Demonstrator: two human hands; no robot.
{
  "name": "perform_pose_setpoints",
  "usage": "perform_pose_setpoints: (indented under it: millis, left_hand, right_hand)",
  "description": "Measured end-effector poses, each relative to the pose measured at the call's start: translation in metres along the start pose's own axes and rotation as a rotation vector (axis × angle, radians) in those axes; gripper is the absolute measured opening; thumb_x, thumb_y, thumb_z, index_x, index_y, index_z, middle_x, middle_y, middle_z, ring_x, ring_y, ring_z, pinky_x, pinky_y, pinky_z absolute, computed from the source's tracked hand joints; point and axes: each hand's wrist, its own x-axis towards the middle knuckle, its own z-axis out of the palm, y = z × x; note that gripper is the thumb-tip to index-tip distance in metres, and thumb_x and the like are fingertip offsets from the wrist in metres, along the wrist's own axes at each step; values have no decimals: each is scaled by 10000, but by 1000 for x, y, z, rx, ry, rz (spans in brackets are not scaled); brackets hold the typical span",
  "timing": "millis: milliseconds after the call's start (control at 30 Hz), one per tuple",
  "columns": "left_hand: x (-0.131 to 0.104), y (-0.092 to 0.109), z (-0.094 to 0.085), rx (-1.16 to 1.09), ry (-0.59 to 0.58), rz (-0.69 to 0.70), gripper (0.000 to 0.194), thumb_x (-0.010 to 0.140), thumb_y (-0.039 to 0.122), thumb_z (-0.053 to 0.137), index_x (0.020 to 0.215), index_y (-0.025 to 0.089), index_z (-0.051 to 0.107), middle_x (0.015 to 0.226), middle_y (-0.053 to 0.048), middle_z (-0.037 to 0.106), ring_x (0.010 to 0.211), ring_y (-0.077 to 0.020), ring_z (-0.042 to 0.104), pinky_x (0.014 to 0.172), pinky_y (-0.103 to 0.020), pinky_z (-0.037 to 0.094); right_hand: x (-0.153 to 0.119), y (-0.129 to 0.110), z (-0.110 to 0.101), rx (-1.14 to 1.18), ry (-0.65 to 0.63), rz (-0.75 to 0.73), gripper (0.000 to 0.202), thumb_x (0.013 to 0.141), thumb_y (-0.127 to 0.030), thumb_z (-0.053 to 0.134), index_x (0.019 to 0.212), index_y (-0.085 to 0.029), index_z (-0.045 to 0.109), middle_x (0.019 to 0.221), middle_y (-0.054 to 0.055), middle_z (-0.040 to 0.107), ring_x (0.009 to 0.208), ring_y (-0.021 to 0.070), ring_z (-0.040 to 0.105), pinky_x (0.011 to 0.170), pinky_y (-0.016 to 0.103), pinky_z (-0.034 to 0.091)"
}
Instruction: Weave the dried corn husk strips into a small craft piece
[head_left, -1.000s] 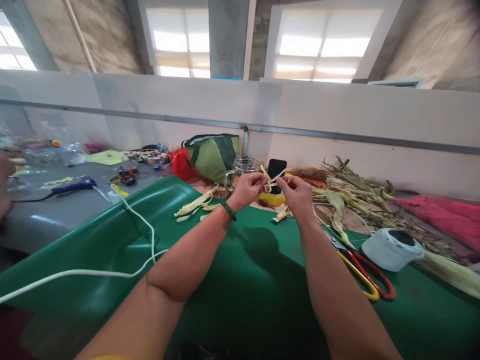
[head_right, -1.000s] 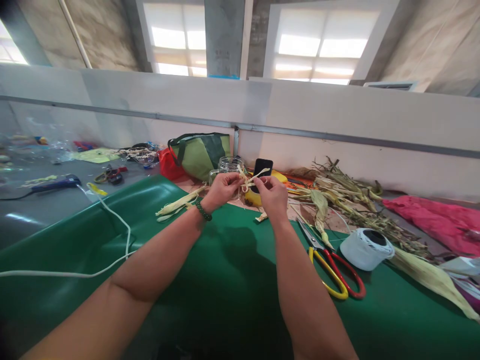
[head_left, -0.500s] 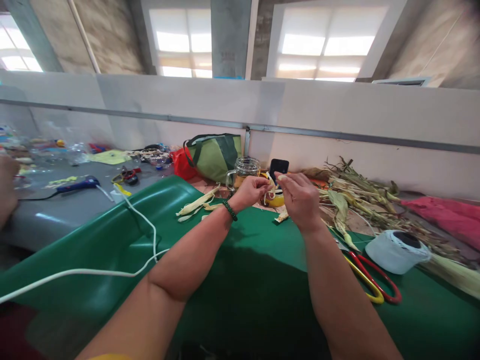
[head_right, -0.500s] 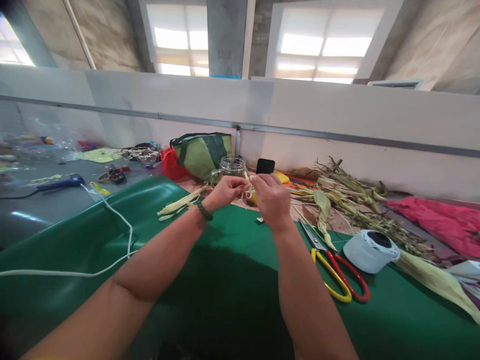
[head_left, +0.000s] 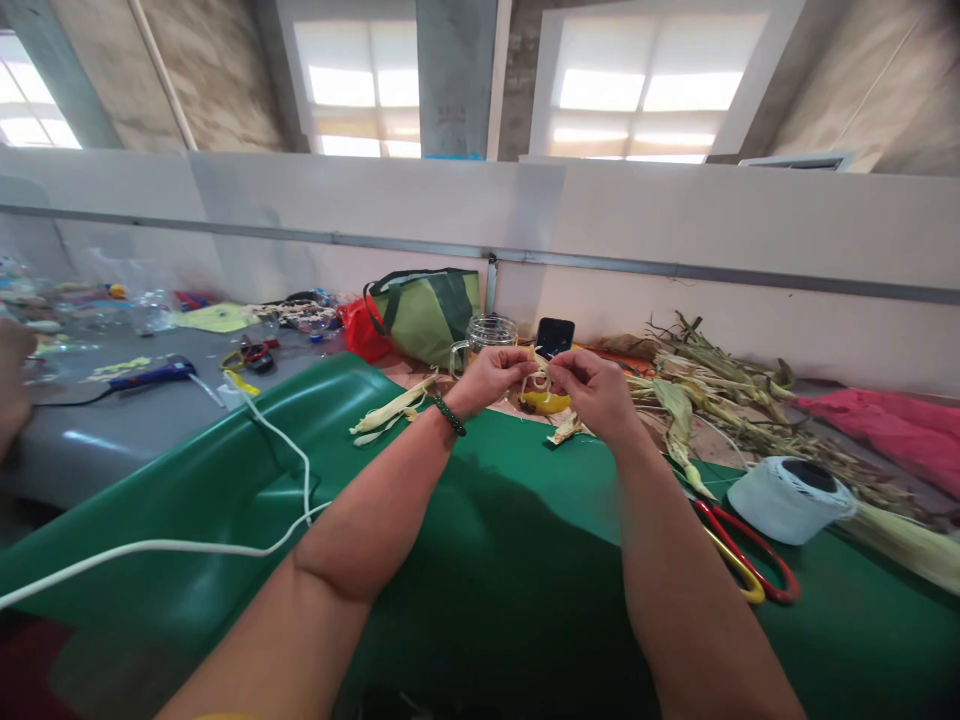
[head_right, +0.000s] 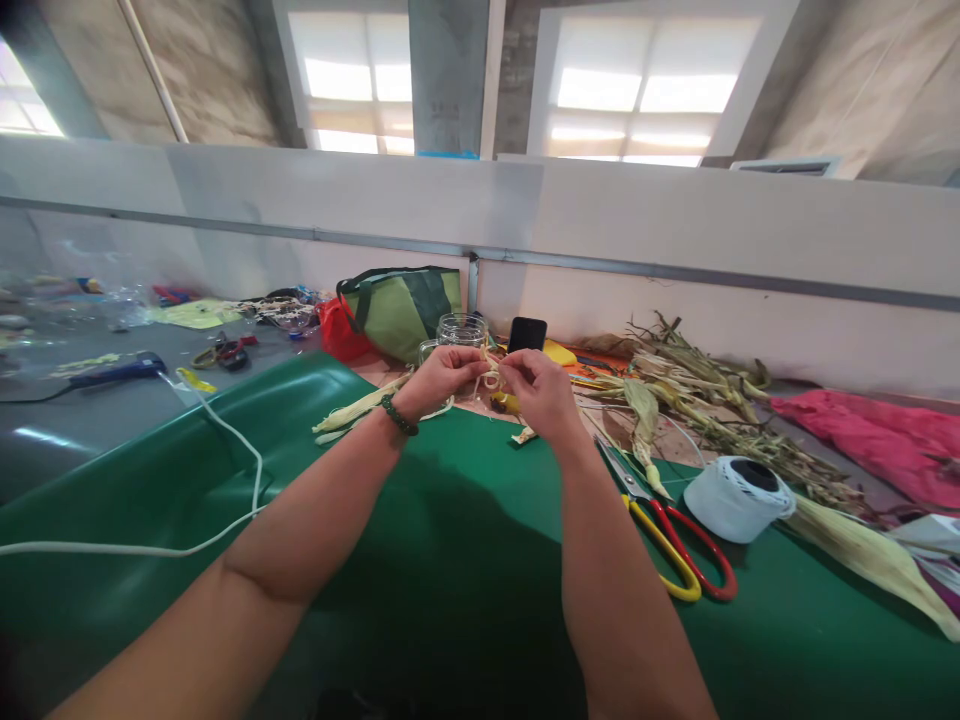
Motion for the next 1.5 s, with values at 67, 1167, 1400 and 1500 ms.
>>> perform_pose_setpoints:
  millis: [67, 1167, 1400, 1500]
  left_hand:
    - [0, 1, 0, 33, -6, 27, 478, 587, 547, 780, 673, 107, 612, 557, 20, 553, 519, -58, 474, 530, -201, 409]
    - [-1, 3, -6, 278, -2, 142, 462, 702, 536, 689, 825, 91, 717, 727, -59, 686, 691, -127, 594, 636, -225, 487]
    - [-1, 3, -6, 266, -37, 131, 515, 693, 576, 683, 825, 79, 701, 712, -45, 655, 667, -111, 578, 612, -209, 469]
    - [0, 2, -5, 274, -43, 140, 487, 687, 557, 695, 800, 83, 690, 724, -41, 646, 666, -104, 573, 620, -207, 470]
  right_hand:
    - [1, 0, -2, 3, -36, 10, 228, 755, -414, 590, 738, -189, 628, 658, 6, 612, 556, 135, 576, 563, 285, 488]
    - [-1, -10, -17, 32, -121, -127, 190, 805, -371, 569, 815, -200, 649, 820, 35, 649, 706, 151, 580, 654, 286, 469]
    - [1, -5, -16, 57, -105, -201, 145, 826, -328, 594, 801, -202, 660, 838, 39, 630, 700, 137, 572, 643, 277, 472]
    - [2, -2, -15, -15, -78, -217, 144, 845, -308, 575, 810, -201, 665, 800, 35, 620, 684, 138, 565, 630, 277, 464]
